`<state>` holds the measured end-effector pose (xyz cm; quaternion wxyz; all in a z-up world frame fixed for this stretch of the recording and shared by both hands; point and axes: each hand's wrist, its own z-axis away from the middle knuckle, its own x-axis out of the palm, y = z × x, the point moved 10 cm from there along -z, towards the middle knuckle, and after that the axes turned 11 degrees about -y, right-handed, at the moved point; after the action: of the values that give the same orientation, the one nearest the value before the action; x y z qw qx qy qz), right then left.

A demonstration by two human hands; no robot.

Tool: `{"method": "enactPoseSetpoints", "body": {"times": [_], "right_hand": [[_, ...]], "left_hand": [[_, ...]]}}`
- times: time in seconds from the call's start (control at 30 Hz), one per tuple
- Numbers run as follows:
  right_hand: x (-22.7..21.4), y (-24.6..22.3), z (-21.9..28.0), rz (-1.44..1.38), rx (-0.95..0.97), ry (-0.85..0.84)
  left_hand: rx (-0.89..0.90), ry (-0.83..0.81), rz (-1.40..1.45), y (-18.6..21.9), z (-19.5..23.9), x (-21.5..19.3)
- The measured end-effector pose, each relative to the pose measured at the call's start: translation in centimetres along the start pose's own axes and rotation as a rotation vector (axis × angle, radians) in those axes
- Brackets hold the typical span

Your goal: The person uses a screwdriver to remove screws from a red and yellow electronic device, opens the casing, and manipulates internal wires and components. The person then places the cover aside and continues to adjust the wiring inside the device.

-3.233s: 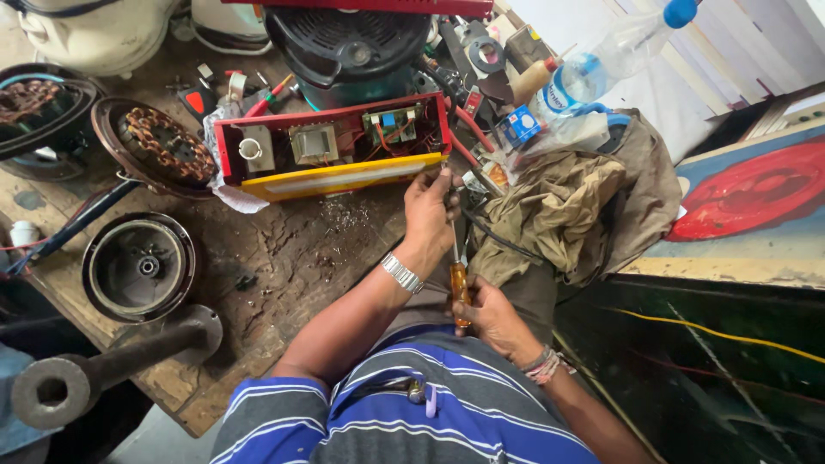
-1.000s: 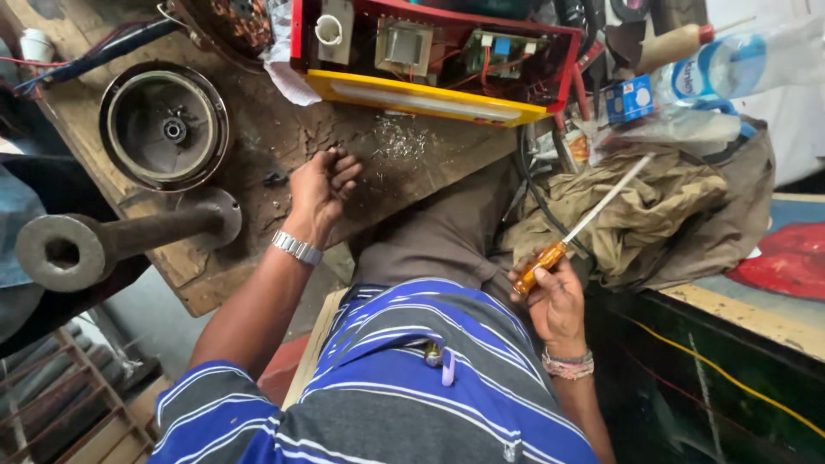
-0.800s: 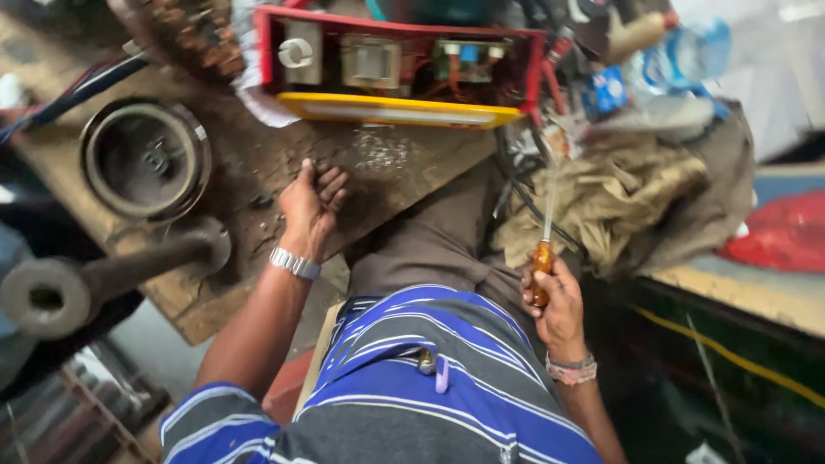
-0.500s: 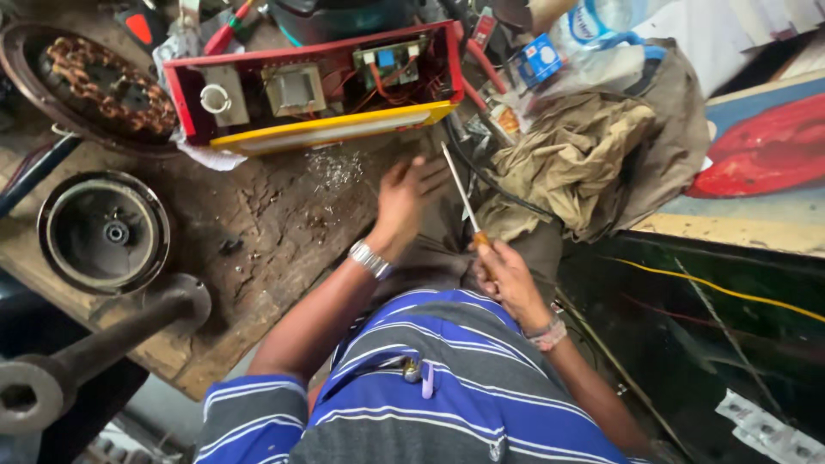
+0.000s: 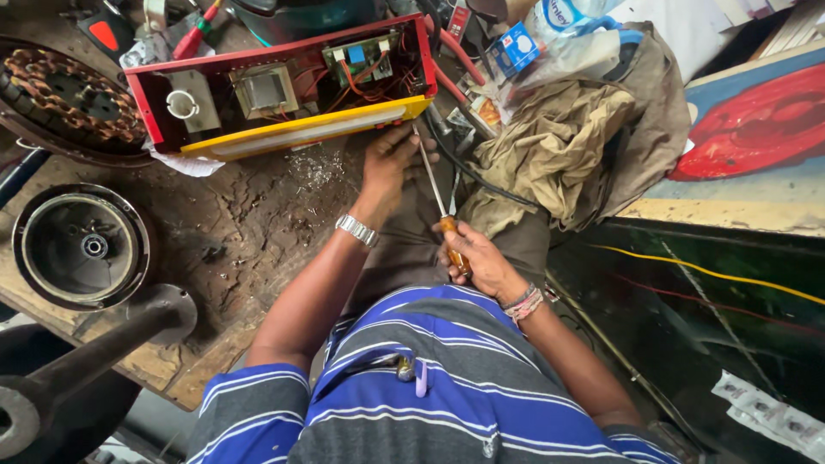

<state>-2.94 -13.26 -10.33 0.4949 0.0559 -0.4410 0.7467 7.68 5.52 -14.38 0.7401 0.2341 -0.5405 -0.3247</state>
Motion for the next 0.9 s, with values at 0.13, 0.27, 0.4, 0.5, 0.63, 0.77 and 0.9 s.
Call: {"method": "enactPoseSetpoints", "body": {"times": [0.13, 0.27, 0.4, 0.5, 0.63, 0.77, 0.9], "right_hand": [[0.2, 0.0, -0.3, -0.053, 0.012, -0.017], [0.8, -0.2, -0.7, -0.105, -0.004, -0.073], [1.7, -0.2, -0.8, -0.237, 0.009, -0.138], [2.7, -0.1, -0.4, -0.419, 0.074, -0.192], [2.6, 0.0, -0.1, -0.388, 0.108, -0.162], [1.2, 0.0, -1.1, -0.008, 0.019, 0.034], [1.4, 0.4, -1.3, 0.095, -0.006, 0.103]], "left_hand": [[0.012, 0.011, -0.061, 0.7, 0.0, 0.3], [0.023, 0.017, -0.059, 1.1, -0.2, 0.4], [0.034, 0.025, -0.033, 1.0, -0.2, 0.4], [0.068, 0.048, -0.001, 1.0, -0.2, 0.2], [0.101, 0.07, 0.038, 1.0, -0.4, -0.1], [0.059, 0.141, 0.198, -0.5, -0.9, 0.1], [0.028, 0.259, 0.376, -2.5, -0.8, 0.4]]}}
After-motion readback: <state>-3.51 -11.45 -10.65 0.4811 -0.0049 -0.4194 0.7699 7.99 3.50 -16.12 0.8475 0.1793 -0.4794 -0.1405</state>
